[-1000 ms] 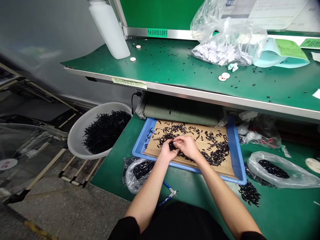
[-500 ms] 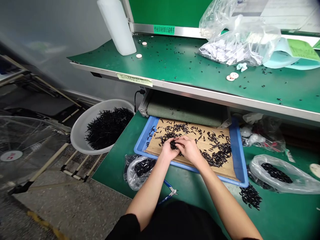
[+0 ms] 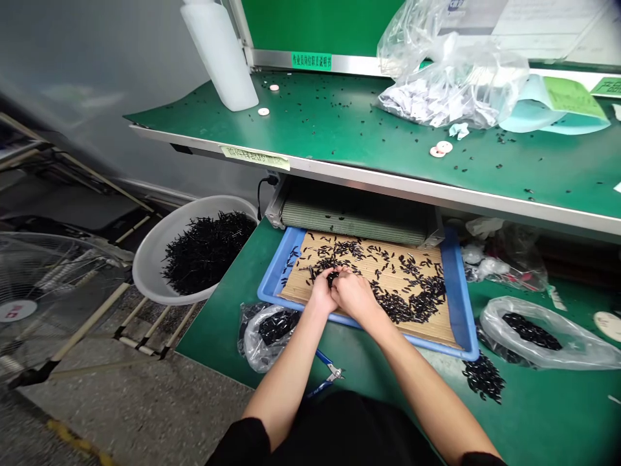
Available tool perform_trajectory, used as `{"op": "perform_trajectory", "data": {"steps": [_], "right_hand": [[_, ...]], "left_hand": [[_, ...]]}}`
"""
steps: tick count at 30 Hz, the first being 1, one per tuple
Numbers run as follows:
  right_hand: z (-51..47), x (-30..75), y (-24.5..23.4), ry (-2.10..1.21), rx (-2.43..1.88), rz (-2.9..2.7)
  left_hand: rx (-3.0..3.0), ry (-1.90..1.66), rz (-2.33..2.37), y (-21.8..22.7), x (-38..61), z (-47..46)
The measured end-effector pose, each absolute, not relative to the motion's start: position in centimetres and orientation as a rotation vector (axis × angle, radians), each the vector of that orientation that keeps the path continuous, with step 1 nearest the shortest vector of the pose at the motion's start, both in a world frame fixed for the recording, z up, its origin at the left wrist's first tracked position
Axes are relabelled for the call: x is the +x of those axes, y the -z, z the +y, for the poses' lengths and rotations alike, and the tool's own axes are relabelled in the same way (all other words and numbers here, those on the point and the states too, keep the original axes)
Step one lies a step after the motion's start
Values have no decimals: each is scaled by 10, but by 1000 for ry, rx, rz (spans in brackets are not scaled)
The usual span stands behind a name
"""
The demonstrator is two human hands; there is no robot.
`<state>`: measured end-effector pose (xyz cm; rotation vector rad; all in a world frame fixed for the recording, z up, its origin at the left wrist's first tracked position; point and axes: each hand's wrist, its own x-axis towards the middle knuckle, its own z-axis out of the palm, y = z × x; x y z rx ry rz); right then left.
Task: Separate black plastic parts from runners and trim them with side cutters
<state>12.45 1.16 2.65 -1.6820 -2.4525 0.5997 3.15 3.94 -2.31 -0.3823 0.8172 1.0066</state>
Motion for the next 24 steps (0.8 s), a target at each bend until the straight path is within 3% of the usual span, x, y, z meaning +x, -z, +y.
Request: {"op": "perform_trajectory", "data": {"steps": [5, 11, 16, 24], "right_hand": [[7, 145, -22, -618, -1580, -2354], [31, 180, 6, -573, -1798, -2039], [67, 121, 18, -629, -1591, -2238], [91, 62, 0, -740, -1526, -2408]], "left_hand": [[-390, -1037, 818, 23, 28, 39], [-416, -1102, 763, 11, -9, 28], [-375, -1206, 741, -18, -44, 14], [-338, -1399, 818, -62, -104, -61]]}}
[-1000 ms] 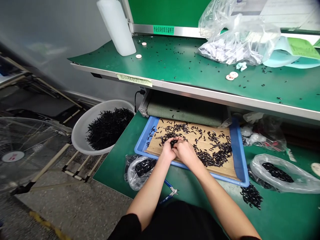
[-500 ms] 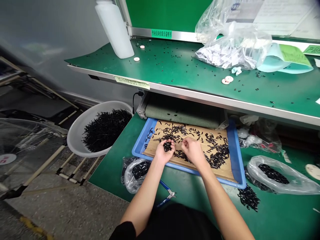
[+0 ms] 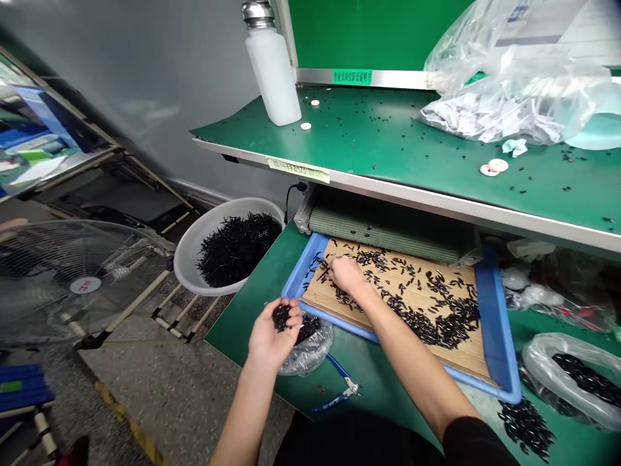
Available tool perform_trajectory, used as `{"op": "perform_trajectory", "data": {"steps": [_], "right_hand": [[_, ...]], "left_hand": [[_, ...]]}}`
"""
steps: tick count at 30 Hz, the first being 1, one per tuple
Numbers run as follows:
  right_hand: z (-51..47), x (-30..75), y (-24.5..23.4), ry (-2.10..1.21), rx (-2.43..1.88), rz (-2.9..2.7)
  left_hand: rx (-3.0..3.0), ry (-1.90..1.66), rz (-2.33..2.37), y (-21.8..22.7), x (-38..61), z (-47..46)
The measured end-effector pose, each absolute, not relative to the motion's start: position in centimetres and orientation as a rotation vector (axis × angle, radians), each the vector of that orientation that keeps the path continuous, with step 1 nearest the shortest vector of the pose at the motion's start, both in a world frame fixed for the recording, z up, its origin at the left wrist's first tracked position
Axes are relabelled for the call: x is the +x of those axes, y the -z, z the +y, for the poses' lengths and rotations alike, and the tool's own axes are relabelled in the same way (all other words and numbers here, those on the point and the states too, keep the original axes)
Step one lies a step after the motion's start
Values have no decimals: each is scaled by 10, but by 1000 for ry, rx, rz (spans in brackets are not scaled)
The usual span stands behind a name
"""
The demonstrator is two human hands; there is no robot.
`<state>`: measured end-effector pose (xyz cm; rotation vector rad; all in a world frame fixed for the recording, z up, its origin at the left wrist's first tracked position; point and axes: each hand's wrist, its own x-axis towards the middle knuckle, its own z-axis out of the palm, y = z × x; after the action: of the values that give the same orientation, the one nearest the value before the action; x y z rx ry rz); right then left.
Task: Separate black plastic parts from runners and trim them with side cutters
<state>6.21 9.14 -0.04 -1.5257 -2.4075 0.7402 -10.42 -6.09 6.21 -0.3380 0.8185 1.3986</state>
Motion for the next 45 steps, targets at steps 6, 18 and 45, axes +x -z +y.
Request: {"op": "perform_trajectory", "data": {"steps": [6, 18, 45], "right_hand": [[102, -5, -68, -735, -1325, -2252], [110, 85, 24, -1312, -1354, -666], [120, 86, 29, -1387, -1097, -100]], "left_hand": [[-422, -1523, 908, -67, -138, -107], [-409, -1215, 734, -47, -69, -55], [-379, -1187, 657, -31, -62, -37]]}}
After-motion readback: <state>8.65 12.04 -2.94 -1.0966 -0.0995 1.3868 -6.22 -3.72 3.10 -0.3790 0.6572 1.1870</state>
